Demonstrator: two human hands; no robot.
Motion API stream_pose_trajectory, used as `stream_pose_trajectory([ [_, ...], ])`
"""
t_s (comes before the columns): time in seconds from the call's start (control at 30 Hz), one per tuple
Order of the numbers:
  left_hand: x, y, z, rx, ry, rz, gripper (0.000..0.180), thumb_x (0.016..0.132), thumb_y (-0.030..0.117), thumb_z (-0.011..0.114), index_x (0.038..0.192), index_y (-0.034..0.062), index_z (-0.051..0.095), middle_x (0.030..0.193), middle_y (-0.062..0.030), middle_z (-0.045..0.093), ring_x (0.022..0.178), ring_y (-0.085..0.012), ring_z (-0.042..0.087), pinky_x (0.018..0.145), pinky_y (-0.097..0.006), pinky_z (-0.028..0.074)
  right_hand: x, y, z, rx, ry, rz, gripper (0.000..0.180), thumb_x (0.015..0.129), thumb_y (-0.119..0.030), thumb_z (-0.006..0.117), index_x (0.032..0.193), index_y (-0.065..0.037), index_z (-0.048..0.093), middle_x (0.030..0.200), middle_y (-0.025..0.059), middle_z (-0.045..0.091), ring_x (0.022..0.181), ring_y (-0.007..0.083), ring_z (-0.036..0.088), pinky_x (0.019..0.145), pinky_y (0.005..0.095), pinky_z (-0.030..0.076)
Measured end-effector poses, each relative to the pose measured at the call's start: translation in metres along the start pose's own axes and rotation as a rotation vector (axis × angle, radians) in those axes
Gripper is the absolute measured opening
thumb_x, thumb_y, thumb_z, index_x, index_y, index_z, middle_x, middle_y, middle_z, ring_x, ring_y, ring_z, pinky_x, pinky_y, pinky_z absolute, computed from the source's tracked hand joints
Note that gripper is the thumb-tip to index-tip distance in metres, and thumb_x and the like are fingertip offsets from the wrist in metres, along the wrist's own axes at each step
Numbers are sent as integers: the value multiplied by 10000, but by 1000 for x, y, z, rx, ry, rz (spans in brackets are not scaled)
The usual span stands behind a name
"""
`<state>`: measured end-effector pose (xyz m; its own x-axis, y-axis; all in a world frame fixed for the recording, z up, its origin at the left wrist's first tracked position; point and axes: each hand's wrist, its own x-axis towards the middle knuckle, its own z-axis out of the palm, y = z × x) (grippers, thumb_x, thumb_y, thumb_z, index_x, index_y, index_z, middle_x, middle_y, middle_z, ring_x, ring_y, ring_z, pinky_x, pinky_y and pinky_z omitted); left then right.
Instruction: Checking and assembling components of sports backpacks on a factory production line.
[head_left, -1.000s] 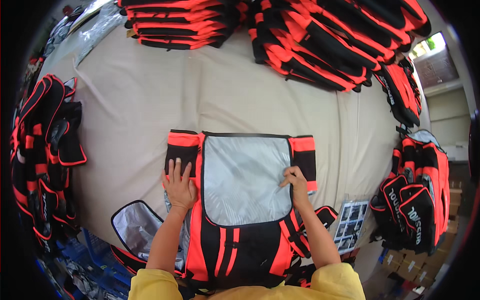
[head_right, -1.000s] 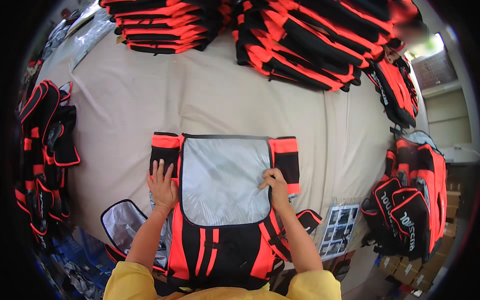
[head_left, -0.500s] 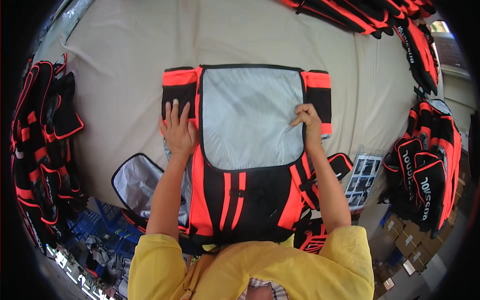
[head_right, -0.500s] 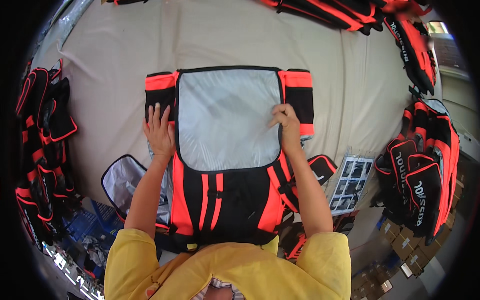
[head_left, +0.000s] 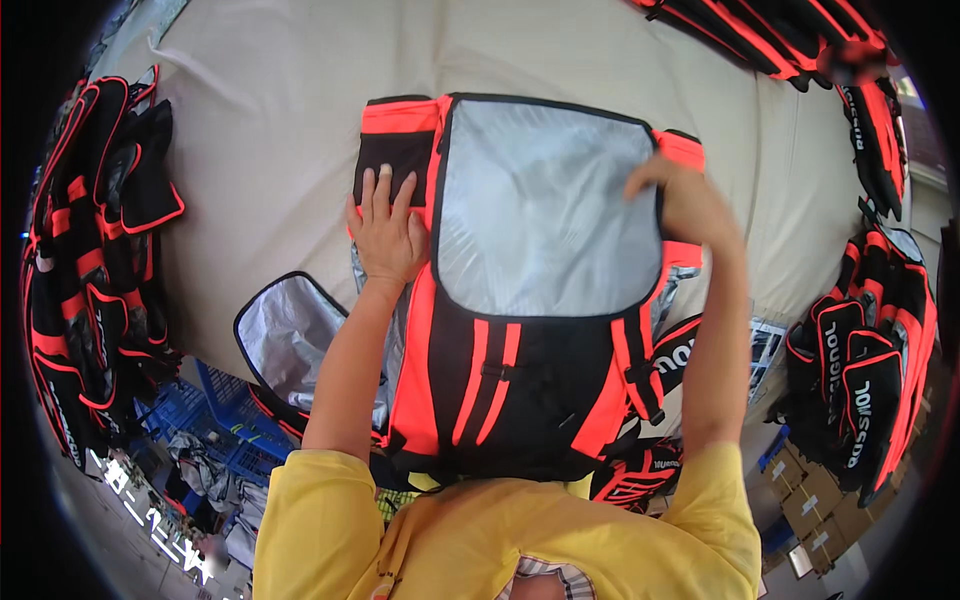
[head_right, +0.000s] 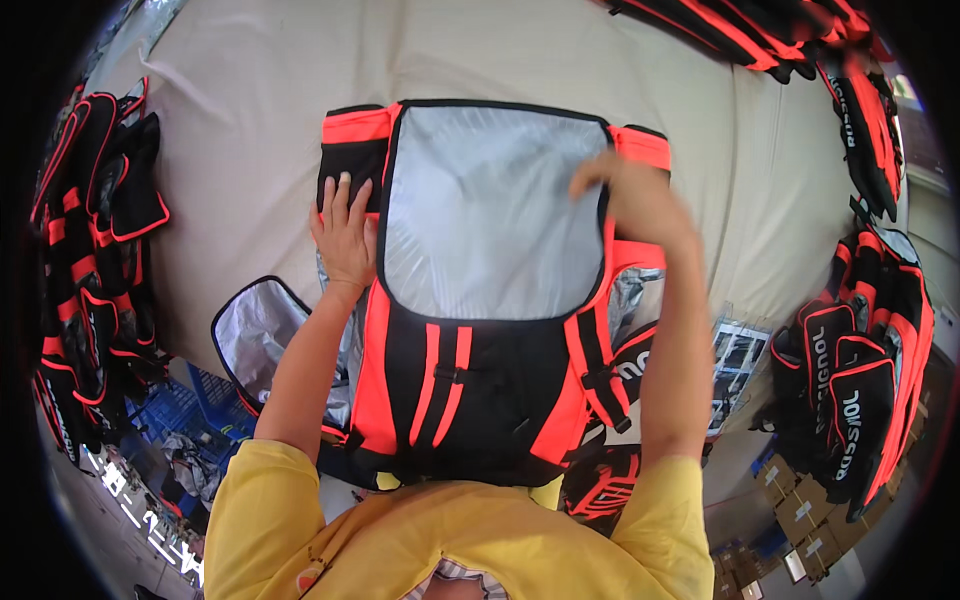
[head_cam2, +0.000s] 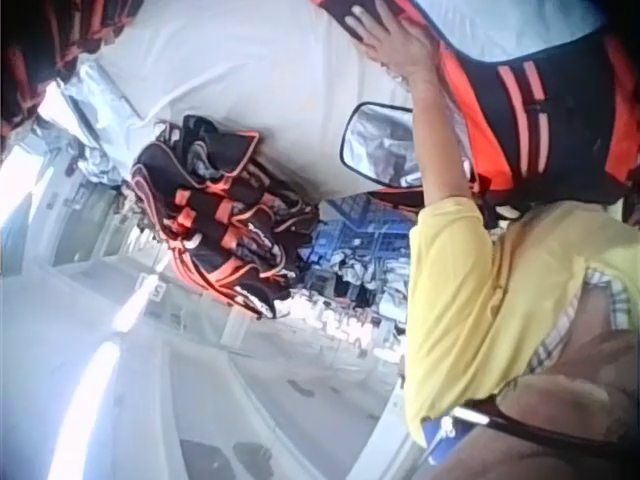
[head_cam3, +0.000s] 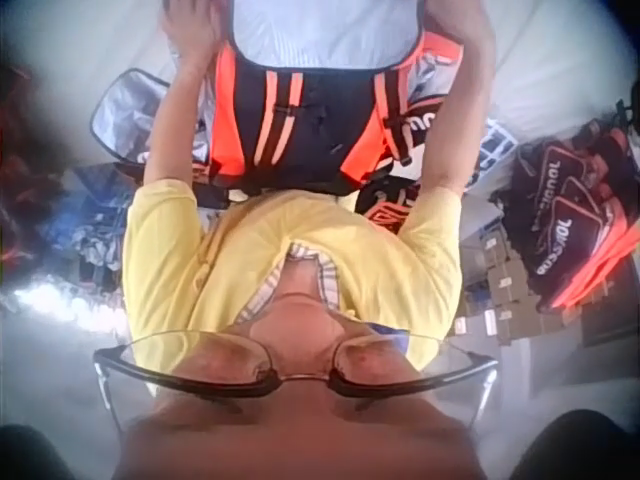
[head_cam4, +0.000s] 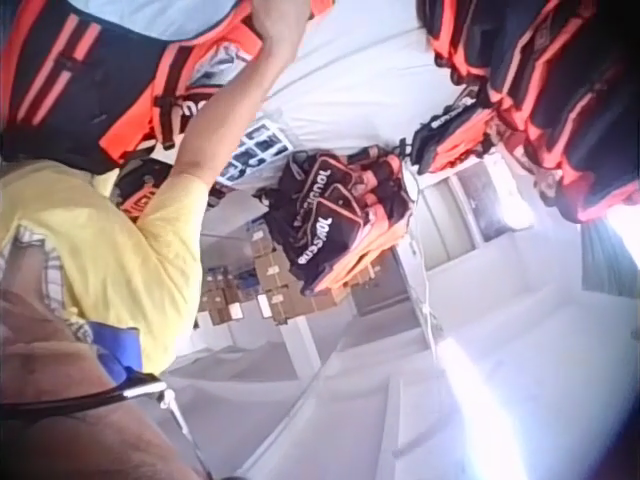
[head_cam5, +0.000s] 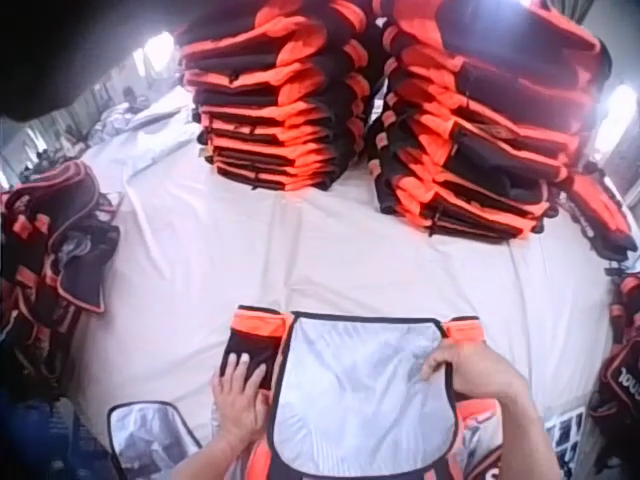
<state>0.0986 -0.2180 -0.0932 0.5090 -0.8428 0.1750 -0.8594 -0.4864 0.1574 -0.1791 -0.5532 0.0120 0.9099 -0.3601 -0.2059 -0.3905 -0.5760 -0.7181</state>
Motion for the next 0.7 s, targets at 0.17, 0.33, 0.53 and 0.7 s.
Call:
stream_pose_trajectory([
  [0.17, 9, 18, 15, -56, 20, 37, 589, 924, 277, 581, 1508, 208, 583, 1624, -156, 459, 1565, -364, 330, 1261, -611, 177, 78, 10, -37, 669, 1030, 227, 377, 1050, -179, 653, 1323, 79, 629, 1132, 151, 727, 1026, 238, 750, 831, 345, 608],
  [0.33, 6, 10, 9, -52, 10, 3, 587, 917, 275, 587, 1500, 208, 590, 1615, -152, 468, 1565, -363, 329, 1260, -622, 176, -16, -67, 65, 196, 863, 263, 311, 1059, -169, 656, 1279, 49, 638, 1159, 162, 725, 1075, 240, 705, 935, 375, 540],
  [0.53, 5, 5, -5, -58, 68, 1, 563, 933, 276, 579, 1490, 198, 595, 1606, -151, 479, 1559, -364, 340, 1250, -637, 189, -180, -129, 144, -295, 513, 518, 673, 910, -228, 830, 1470, -6, 530, 1453, 278, 539, 1331, 474, 523, 1086, 516, 448],
  [0.7, -33, 53, -59, -309, 87, -75, 527, 947, 165, 658, 1448, 31, 564, 1491, -253, 527, 1364, -420, 529, 1127, -631, 366, -252, -138, 156, -268, 359, 641, 808, 853, -172, 870, 1529, -3, 461, 1383, 277, 560, 1263, 459, 570, 1073, 484, 486],
])
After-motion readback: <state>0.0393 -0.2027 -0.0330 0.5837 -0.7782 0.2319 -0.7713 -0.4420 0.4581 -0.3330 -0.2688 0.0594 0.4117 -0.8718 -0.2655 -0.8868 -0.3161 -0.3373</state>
